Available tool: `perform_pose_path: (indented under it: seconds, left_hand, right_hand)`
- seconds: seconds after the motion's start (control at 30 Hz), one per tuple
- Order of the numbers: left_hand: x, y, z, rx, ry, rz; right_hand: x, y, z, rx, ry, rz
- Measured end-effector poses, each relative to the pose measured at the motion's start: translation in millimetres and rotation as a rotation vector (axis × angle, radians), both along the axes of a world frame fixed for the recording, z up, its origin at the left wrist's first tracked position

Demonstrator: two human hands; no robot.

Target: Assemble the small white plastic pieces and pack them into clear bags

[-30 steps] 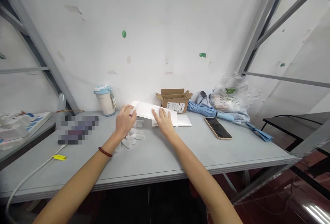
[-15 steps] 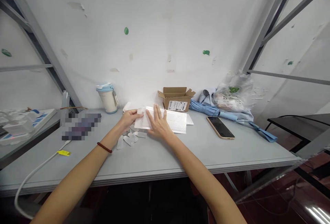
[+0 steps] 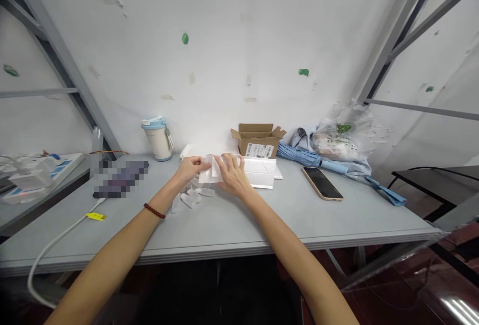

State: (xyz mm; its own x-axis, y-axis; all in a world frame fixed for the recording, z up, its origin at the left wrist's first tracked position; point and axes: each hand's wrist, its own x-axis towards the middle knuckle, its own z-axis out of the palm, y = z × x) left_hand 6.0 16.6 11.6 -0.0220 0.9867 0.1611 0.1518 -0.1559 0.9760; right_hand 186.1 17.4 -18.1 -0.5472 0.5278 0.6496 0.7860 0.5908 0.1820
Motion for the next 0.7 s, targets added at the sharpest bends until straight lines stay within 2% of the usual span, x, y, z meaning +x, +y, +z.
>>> perform_pose_path:
  seconds: [0.13,0.3,0.4,0.53,0.7]
  left_hand:
    - [-18.3,8.8,3.5,0.047,0.029,0.087]
    - [-63.6,25.3,-6.2,0.050,0.123,0.415]
    - [-90.3,32.7,-16.1,0.064,0.319,0.559]
    - [-107.5,39.0,-26.4,0.034,0.423,0.592]
    - [-109.1,43.0,-35.0,0.054,0.497,0.543]
  right_hand:
    - [5.2,5.4,0.5,-0.023,0.048,-0.018]
    - [16.7,15.2,0.0,-0.031,0.109,-0.065]
    - [20.9,19.9,-1.4,-0.036,0.157,-0.088]
    - [22.0,24.1,-4.0,-0.085,0.215,-0.090]
    - [20.9,26.3,-6.5,-0.128,0.211,-0.098]
